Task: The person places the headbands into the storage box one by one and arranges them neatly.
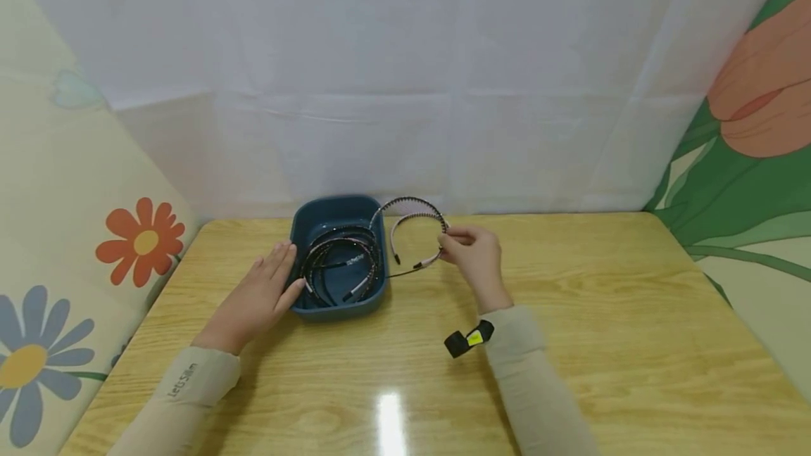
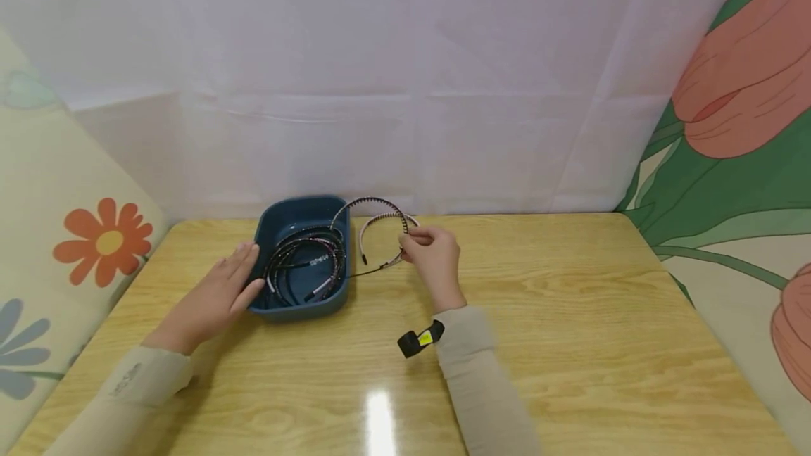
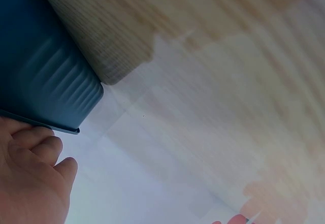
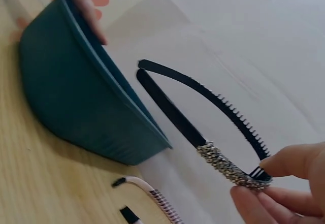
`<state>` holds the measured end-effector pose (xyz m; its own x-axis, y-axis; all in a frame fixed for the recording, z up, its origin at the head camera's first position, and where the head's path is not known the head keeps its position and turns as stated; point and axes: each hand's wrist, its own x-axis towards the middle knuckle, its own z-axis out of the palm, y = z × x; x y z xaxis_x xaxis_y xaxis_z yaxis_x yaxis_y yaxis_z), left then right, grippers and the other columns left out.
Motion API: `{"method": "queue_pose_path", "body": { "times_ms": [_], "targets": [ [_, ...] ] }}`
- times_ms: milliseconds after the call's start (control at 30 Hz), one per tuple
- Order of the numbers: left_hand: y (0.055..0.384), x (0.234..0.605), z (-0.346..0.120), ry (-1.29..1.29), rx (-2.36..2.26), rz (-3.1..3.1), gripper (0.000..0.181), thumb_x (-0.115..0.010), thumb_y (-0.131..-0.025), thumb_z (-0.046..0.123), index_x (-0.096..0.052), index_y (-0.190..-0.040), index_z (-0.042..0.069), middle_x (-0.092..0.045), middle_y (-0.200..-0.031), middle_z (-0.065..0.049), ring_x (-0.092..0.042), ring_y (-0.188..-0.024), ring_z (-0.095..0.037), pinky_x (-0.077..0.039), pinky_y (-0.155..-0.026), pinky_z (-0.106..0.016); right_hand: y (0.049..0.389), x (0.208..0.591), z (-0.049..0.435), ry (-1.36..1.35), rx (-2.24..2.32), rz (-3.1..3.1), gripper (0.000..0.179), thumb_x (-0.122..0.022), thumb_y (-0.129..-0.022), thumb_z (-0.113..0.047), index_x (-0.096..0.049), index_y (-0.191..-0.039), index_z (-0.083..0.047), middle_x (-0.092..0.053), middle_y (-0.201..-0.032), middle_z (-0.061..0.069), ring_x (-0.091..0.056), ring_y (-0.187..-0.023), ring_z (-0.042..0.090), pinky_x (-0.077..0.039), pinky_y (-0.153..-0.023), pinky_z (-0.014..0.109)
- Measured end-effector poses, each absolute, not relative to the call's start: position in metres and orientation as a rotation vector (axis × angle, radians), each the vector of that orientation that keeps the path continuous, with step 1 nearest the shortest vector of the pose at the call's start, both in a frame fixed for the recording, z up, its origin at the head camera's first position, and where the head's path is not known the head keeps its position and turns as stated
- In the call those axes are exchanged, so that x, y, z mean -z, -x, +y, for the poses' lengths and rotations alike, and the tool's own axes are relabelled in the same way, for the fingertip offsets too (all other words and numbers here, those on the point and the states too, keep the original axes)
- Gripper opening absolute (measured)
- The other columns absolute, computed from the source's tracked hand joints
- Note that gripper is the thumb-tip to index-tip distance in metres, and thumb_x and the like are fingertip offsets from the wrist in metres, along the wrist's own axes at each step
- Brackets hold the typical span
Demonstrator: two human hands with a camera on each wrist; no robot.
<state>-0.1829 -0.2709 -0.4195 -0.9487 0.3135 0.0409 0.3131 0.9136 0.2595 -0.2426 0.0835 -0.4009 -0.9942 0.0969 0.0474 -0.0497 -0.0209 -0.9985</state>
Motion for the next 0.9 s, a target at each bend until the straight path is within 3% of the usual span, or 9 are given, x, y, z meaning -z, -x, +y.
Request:
{"method": "queue_pose_path", "body": {
  "times_ms": [900],
  "targets": [
    [0.183, 0.419, -0.272, -0.485, -0.397, 3.078, 0.073, -0.038, -0.11, 0.041, -0.016, -0.158, -0.009, -0.011, -0.165, -0.028, -0.009, -0.153, -0.043, -0.008, -0.124, -0.058, 0.259, 0.409, 0.021, -0.102, -2.182, -2.001, 0.018, -0.076, -0.086, 0.002, -0.071, -0.1, 0.013, -0.072, -0.088, 0.022, -0.069, -0.061, 0.01, -0.063, -0.066, 0.03]
  ]
}}
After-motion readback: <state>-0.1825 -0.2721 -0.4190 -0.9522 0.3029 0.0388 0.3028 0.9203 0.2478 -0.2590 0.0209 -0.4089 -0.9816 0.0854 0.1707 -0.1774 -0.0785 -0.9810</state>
